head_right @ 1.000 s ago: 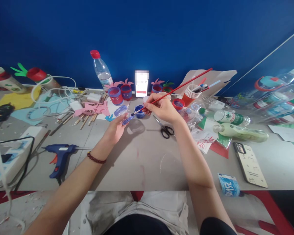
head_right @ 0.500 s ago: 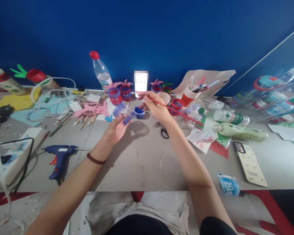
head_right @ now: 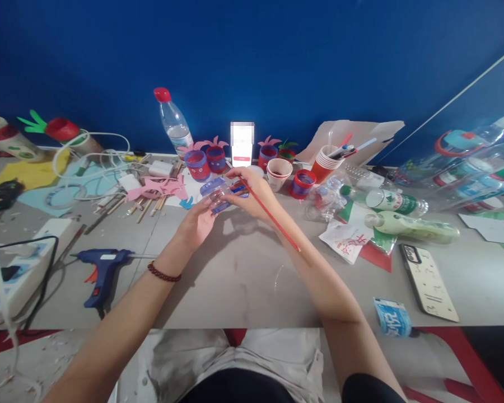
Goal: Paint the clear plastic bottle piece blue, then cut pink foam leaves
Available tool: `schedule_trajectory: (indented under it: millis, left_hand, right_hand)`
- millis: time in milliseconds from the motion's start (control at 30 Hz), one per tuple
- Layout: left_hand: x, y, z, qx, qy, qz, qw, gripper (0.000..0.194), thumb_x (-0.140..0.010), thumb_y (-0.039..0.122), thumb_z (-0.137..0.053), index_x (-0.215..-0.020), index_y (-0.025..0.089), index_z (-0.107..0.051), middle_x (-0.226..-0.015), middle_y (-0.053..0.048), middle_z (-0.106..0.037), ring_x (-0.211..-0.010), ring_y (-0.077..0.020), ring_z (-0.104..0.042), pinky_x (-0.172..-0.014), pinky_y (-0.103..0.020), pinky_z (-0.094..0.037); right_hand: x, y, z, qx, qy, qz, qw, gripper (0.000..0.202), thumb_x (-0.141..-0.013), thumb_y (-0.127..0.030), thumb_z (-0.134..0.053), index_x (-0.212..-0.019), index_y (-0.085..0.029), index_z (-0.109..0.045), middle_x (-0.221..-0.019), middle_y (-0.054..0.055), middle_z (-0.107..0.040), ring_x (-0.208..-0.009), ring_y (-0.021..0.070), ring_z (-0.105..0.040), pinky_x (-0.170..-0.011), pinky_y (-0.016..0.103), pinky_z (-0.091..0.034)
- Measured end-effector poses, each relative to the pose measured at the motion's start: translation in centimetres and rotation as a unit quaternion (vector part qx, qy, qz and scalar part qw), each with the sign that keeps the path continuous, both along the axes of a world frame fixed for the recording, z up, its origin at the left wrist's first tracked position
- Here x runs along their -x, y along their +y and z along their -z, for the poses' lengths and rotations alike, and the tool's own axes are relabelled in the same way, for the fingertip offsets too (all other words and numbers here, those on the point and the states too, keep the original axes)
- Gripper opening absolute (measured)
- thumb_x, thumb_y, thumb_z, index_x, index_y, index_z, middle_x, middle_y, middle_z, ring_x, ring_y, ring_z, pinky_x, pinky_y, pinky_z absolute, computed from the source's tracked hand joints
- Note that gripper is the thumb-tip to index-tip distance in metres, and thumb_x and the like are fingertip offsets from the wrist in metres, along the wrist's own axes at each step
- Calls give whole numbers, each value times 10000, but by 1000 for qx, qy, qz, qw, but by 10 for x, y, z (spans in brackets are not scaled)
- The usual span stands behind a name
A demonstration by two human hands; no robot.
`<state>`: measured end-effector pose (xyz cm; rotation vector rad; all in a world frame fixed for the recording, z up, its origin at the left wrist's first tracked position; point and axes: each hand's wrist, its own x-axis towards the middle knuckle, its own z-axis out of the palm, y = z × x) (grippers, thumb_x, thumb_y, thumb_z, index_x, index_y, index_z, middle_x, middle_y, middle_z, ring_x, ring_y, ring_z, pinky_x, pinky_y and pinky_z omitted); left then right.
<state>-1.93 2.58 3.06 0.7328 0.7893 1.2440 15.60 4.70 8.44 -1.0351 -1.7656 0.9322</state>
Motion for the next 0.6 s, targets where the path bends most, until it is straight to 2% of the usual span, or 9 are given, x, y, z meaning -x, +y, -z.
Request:
schedule_trajectory:
  millis: [167,267,367,467,600]
  left_hand:
    - [0,1,3,-14,18,-13,1000,428,-560,450,-908,-912,247,-777,-1009,-34,-777,-1173,-288,-638,-1099,-433,-379]
    - [1,2,5,6,14,-23,1000,425,-572,433,-910,-913,224,-767,-990,-53,-772,-1170,-289,-645,-1102,-431,-369]
    - [2,2,6,33,13,-33,999,406,-600,439,-893,-906,213,-750,-1001,-69,-769,-1221,-294,-625,-1122,-438,-335]
    - [3,3,6,55,18,-39,998,408,-621,464,-868,-917,214,-738,-1032,-83,-768,-1279,-306,-590,-1135,-452,-309]
    - [2,3,5,57,21,-47,997,414,-632,478,-852,-928,214,-733,-1063,-91,-763,-1296,-312,-578,-1133,-458,-308]
  right_hand:
    - [4,-4,-3,-14,-20,3,1000,500,-699,-482,-830,-1082,-239,-621,-1149,67,-673,-933,216,-689,-812,386,-584]
    - [1,-8,-15,-4,10,3,1000,391,-815,-555,-707,-1033,-236,-647,-1068,60,-699,-937,200,-692,-839,368,-573]
    - [-8,-9,-28,14,59,21,998,370,-903,-591,-578,-968,-238,-667,-938,45,-714,-905,177,-699,-815,331,-574]
    - [-22,-8,-35,52,84,22,995,298,-873,-517,-663,-976,-238,-664,-873,31,-735,-858,173,-710,-766,321,-581]
    - [-34,-5,-35,89,87,0,992,232,-793,-396,-783,-823,-204,-656,-789,43,-749,-787,187,-728,-680,310,-581]
